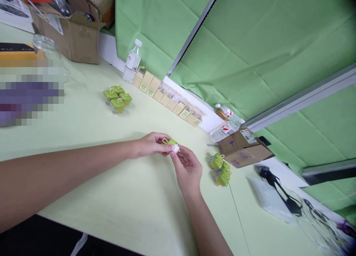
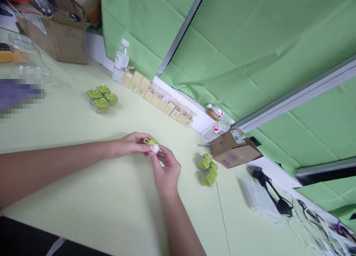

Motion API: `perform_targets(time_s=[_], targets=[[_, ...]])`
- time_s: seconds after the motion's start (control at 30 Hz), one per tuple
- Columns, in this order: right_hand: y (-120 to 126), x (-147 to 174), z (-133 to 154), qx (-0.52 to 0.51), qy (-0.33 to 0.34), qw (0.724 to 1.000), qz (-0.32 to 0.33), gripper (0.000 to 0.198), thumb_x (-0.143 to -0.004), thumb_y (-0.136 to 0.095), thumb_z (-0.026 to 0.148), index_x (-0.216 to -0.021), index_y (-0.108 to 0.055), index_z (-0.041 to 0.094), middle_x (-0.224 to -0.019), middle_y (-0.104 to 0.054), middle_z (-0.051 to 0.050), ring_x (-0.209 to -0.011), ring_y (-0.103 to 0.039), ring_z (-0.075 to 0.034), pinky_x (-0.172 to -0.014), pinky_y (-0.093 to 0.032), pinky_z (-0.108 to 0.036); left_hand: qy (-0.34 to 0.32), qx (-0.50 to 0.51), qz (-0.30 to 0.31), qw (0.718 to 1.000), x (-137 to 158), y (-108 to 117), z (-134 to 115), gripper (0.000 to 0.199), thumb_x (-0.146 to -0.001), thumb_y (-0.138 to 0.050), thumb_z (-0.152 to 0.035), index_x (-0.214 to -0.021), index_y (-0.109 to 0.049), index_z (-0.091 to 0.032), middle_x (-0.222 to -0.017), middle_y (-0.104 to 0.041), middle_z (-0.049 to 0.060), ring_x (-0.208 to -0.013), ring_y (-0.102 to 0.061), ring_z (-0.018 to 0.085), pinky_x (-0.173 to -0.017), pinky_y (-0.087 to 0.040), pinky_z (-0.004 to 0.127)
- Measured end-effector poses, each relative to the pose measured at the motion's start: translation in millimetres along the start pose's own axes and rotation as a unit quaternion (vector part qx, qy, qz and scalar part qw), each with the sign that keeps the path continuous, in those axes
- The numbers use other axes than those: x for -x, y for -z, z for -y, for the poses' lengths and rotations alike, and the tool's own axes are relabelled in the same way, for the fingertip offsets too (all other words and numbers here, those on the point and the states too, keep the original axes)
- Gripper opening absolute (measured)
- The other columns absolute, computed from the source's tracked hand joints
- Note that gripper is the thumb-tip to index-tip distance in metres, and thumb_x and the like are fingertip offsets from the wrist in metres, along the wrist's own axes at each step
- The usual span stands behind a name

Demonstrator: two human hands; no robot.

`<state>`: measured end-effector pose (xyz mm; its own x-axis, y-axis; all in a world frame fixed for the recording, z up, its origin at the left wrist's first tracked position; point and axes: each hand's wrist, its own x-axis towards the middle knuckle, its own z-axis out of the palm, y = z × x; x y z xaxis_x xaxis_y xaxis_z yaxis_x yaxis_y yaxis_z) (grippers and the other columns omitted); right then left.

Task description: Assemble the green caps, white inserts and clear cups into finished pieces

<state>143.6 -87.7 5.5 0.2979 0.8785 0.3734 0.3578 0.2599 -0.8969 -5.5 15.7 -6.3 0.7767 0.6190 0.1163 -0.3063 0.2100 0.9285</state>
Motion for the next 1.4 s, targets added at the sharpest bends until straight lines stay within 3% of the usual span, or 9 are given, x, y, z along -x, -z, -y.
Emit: perform_targets(time_s=[0.23, 0.47, 0.57, 0.73, 0.87, 1.07, 1.23, 1.4], targets=[[-2, 2, -1, -0.007, -0.033, 0.999, -0.026, 0.037, -0.075, -0.079, 0.036, -0.104, -0.061, 0.02, -0.103, -0.075, -0.009, -0.092, -0.072, -0.023, -0.081, -0.061, -0.039, 0.005, -0.01, 0.009, 1.0, 0, 2, -2, 0.037, -0.075, -0.078, -0.038, -0.102, -0.069, -0.014, -0.094, -0.067, 0.007, -0.082, -0.064, 0.017, -0.084, -0.053, 0.037], [3, -3, 4, -0.025, -0.029, 0.999, -0.029, 0.044, -0.07, -0.084, 0.032, -0.105, -0.059, 0.021, -0.1, -0.075, -0.008, -0.084, -0.071, -0.02, -0.079, -0.06, -0.037, 0.027, 0.066, 0.044, 0.996, -1, 1, -4, 0.031, -0.077, -0.078, -0.032, -0.102, -0.071, -0.015, -0.103, -0.068, 0.009, -0.09, -0.065, 0.018, -0.088, -0.052, 0.037], [9, -9, -3, 0.0, -0.034, 0.999, -0.031, 0.042, -0.074, -0.079, 0.035, -0.107, -0.059, 0.021, -0.104, -0.073, -0.009, -0.083, -0.07, -0.019, -0.077, -0.06, -0.037, 0.018, 0.101, 0.025, 0.994, -3, 2, -7, 0.029, -0.077, -0.078, -0.032, -0.1, -0.072, -0.015, -0.1, -0.068, 0.009, -0.086, -0.064, 0.016, -0.081, -0.053, 0.033], [20, -19, -16, 0.086, -0.038, 0.991, -0.099, 0.032, -0.084, -0.066, 0.042, -0.106, -0.059, 0.019, -0.105, -0.072, -0.011, -0.079, -0.069, -0.019, -0.067, -0.059, -0.035, 0.014, 0.13, 0.014, 0.991, -1, 5, -15, 0.03, -0.078, -0.077, -0.033, -0.101, -0.073, -0.014, -0.099, -0.068, 0.01, -0.079, -0.062, 0.014, -0.076, -0.054, 0.032], [17, -15, -9, 0.098, -0.006, 0.992, -0.083, 0.03, -0.087, -0.064, 0.041, -0.108, -0.061, 0.02, -0.104, -0.071, -0.009, -0.084, -0.068, -0.02, -0.067, -0.057, -0.033, 0.023, 0.124, 0.015, 0.992, 1, 5, -16, 0.032, -0.078, -0.077, -0.037, -0.099, -0.073, -0.013, -0.098, -0.067, 0.01, -0.08, -0.061, 0.015, -0.076, -0.055, 0.032], [12, -8, 2, 0.091, 0.022, 0.995, -0.033, 0.026, -0.092, -0.057, 0.04, -0.107, -0.065, 0.021, -0.103, -0.07, -0.008, -0.086, -0.066, -0.019, -0.066, -0.053, -0.031, 0.013, -0.001, 0.008, 1.0, -1, 3, -12, 0.032, -0.077, -0.076, -0.041, -0.095, -0.07, -0.015, -0.098, -0.066, 0.008, -0.09, -0.061, 0.018, -0.076, -0.05, 0.03], [14, -9, 5, 0.097, 0.032, 0.994, 0.04, 0.02, -0.092, -0.058, 0.037, -0.102, -0.069, 0.023, -0.104, -0.068, -0.007, -0.091, -0.064, -0.02, -0.074, -0.053, -0.033, -0.025, -0.167, 0.031, 0.985, -1, 0, 1, 0.033, -0.069, -0.08, -0.04, -0.085, -0.066, -0.014, -0.076, -0.058, -0.001, -0.072, -0.055, 0.013, -0.068, -0.044, 0.026], [13, -8, 9, 0.085, 0.038, 0.99, 0.11, 0.011, -0.089, -0.062, 0.031, -0.091, -0.07, 0.023, -0.098, -0.069, -0.006, -0.093, -0.064, -0.02, -0.077, -0.052, -0.033, -0.027, -0.254, 0.035, 0.966, 1, -1, 6, 0.036, -0.07, -0.077, -0.045, -0.084, -0.063, -0.015, -0.073, -0.051, -0.003, -0.067, -0.049, 0.012, -0.062, -0.041, 0.025]])
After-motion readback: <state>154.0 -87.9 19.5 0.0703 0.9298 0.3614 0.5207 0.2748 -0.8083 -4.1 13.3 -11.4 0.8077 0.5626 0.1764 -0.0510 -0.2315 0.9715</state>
